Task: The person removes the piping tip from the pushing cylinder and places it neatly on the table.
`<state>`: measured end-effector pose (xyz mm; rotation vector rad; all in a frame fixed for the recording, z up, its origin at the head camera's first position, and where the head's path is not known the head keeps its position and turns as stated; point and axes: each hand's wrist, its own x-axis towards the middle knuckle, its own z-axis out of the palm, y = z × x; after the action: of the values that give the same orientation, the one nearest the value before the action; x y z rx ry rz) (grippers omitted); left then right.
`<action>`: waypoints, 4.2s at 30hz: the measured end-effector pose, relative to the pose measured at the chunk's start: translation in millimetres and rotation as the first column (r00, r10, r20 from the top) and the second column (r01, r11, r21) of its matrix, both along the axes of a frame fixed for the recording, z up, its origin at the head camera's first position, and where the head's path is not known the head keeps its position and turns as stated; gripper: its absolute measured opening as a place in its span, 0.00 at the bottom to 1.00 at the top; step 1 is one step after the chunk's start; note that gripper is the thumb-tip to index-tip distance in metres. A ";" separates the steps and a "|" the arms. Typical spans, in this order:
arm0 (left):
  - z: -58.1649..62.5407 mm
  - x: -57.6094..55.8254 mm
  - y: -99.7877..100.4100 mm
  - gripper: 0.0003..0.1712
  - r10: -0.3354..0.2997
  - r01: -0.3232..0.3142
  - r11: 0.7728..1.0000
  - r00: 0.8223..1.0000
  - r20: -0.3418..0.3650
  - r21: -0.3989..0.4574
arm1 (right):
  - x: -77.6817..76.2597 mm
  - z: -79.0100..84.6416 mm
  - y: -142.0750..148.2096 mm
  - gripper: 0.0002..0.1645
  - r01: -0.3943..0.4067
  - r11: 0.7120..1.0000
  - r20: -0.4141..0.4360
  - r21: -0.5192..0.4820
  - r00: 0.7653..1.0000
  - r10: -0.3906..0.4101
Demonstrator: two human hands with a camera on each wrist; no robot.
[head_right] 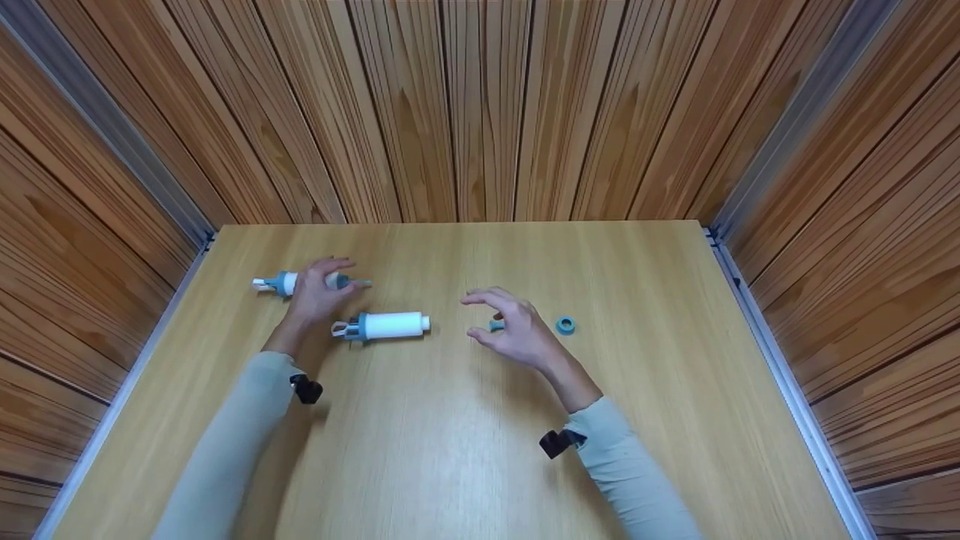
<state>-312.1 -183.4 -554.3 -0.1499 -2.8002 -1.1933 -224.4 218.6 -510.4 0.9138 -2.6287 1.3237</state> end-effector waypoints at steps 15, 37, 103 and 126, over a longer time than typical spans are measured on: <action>-8.4 1.5 -31.2 0.41 0.026 -0.016 0.980 0.998 0.050 -0.197 | -1.3 -5.1 10.4 0.37 0.058 0.994 -0.073 -0.094 0.995 -0.065; -7.6 0.8 -46.4 0.33 0.017 0.038 0.946 0.986 0.165 -0.323 | -4.3 -18.1 21.2 0.37 0.075 0.981 -0.134 -0.179 0.986 -0.100; 19.2 21.8 -37.4 0.26 -0.014 0.001 0.978 0.998 -0.065 -0.208 | -40.4 -25.3 48.3 0.49 0.129 0.954 0.070 -0.271 0.991 -0.114; 53.5 57.8 9.6 0.25 -0.113 0.078 0.980 0.975 -0.190 -0.186 | -29.4 -18.7 39.3 0.47 0.082 0.948 0.011 -0.306 0.997 -0.082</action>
<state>-254.2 -173.8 -500.8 -0.3993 -2.7432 -0.8877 -253.9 257.9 -529.1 0.7500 -2.3351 1.6450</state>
